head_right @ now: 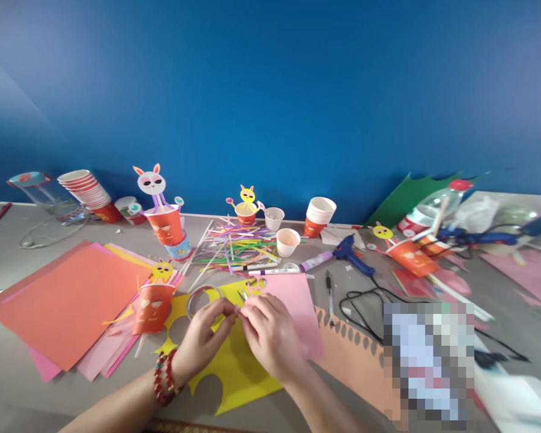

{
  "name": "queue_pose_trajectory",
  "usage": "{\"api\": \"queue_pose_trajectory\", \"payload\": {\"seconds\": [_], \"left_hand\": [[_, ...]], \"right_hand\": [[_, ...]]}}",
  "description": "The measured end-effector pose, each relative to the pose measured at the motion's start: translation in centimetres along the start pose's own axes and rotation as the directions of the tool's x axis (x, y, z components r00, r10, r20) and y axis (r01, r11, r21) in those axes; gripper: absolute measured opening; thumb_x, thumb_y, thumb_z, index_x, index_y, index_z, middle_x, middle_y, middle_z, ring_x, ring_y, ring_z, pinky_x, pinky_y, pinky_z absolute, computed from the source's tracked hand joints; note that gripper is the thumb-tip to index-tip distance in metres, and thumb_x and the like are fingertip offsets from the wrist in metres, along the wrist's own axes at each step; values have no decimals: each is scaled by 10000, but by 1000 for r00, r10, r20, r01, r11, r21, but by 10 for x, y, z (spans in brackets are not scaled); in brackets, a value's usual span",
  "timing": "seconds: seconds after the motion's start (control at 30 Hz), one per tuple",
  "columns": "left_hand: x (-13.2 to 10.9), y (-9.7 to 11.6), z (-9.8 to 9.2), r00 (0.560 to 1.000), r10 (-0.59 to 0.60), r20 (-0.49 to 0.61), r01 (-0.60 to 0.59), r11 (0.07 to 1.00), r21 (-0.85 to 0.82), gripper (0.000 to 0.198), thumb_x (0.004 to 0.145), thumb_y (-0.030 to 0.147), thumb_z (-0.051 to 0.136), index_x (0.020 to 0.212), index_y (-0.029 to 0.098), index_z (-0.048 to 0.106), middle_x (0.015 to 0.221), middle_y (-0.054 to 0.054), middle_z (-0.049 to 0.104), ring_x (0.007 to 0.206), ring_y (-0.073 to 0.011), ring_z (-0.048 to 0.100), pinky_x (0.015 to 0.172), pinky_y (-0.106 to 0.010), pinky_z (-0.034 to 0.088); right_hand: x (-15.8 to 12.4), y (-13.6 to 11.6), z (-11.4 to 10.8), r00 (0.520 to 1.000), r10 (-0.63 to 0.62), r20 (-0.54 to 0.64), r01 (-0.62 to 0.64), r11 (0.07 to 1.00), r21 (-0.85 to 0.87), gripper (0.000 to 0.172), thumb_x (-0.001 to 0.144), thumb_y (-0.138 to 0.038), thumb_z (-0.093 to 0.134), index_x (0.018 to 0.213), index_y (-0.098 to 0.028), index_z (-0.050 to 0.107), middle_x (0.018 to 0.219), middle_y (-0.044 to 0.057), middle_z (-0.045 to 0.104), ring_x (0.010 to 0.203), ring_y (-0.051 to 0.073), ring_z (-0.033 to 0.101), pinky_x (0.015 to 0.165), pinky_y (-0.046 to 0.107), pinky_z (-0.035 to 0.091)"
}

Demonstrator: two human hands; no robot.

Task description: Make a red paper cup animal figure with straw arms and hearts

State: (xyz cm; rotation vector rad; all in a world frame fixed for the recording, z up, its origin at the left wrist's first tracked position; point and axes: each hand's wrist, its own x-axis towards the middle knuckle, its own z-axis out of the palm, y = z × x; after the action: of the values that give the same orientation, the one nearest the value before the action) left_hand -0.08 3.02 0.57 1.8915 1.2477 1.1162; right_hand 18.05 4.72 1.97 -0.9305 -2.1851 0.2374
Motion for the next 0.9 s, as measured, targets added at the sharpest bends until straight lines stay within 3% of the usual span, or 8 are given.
{"api": "queue_pose_trajectory", "payload": {"seconds": [0.23,0.5,0.77,0.9], "left_hand": [[1,-1,1,1000,7,17,-8,997,77,144,936,166,476,824,196,562,798,-45,641,761,-190,604,714,-288,459],[-1,0,0,999,-43,25,43,999,15,144,928,177,492,803,193,561,774,-27,634,734,-171,600,697,-268,445],[2,0,-1,979,-189,83,203,952,-229,169,920,235,525,777,172,589,719,-9,603,674,-139,541,654,-241,412],[1,-3,1,932,-314,181,362,773,-521,217,918,335,583,793,159,602,703,-11,612,604,-109,495,580,-216,373]], "right_hand": [[0,1,1,1000,-10,9,10,1000,3,185,932,-69,538,979,-222,632,951,84,716,877,251,664,807,412,561],[-1,3,2,1000,25,11,-26,999,44,188,913,-57,511,927,-222,602,913,77,696,850,237,660,778,380,557],[4,9,-3,979,205,-9,-200,963,180,163,926,-119,503,817,-231,548,844,42,649,819,208,651,737,312,521],[3,24,-6,943,320,-94,-315,947,60,128,905,-136,506,921,-221,602,928,76,671,851,242,655,754,344,508]]}}
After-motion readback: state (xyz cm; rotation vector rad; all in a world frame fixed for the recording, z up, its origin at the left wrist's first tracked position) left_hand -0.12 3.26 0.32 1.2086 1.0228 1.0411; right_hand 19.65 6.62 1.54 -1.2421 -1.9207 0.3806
